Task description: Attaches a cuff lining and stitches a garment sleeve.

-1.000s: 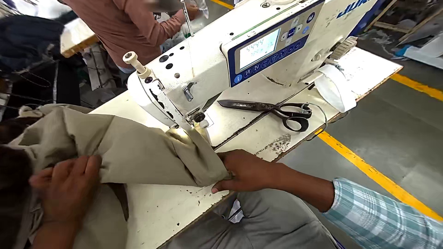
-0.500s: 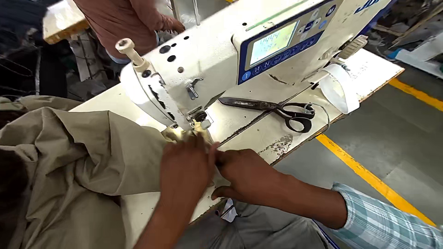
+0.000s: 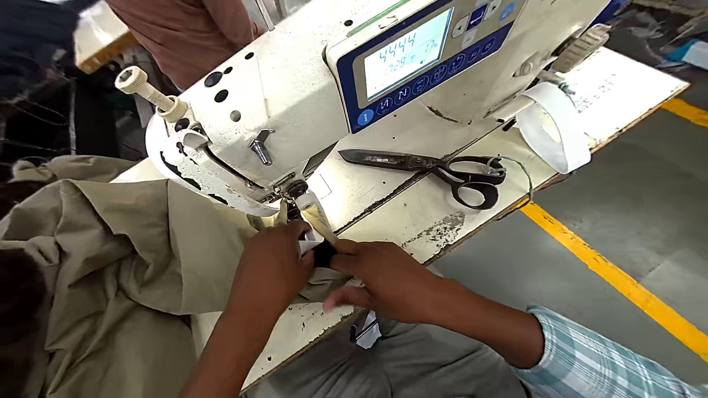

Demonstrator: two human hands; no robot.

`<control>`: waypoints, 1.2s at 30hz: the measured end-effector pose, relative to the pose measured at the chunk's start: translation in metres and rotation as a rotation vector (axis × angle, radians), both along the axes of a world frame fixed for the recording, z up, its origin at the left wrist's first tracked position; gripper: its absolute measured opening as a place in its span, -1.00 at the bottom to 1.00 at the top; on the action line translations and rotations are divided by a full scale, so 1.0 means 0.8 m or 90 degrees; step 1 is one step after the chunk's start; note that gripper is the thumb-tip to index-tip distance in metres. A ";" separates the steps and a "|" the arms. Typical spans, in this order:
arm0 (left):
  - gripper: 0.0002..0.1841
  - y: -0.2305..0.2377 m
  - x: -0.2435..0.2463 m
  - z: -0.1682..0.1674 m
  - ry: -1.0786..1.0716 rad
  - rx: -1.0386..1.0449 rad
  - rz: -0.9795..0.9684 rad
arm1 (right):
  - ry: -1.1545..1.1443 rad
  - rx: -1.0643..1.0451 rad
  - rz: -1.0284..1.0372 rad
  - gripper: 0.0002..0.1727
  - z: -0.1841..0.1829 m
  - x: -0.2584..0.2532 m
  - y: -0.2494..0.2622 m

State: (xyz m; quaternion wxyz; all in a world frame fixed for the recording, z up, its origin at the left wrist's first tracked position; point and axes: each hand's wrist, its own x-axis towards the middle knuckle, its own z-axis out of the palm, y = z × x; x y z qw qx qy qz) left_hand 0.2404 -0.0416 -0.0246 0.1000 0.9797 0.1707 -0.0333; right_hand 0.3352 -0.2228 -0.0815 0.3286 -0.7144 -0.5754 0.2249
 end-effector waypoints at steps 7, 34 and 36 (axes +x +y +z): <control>-0.68 -0.001 -0.008 -0.024 -0.120 0.002 -0.022 | -0.173 0.022 -0.238 -0.69 0.026 0.012 0.032; -0.70 0.013 0.011 0.005 -0.105 -0.102 -0.024 | -0.198 -0.082 -0.107 -0.71 0.039 0.034 0.049; -0.63 0.000 -0.008 0.013 -0.184 -0.050 -0.073 | -0.163 -0.086 -0.075 -0.66 0.029 0.048 0.047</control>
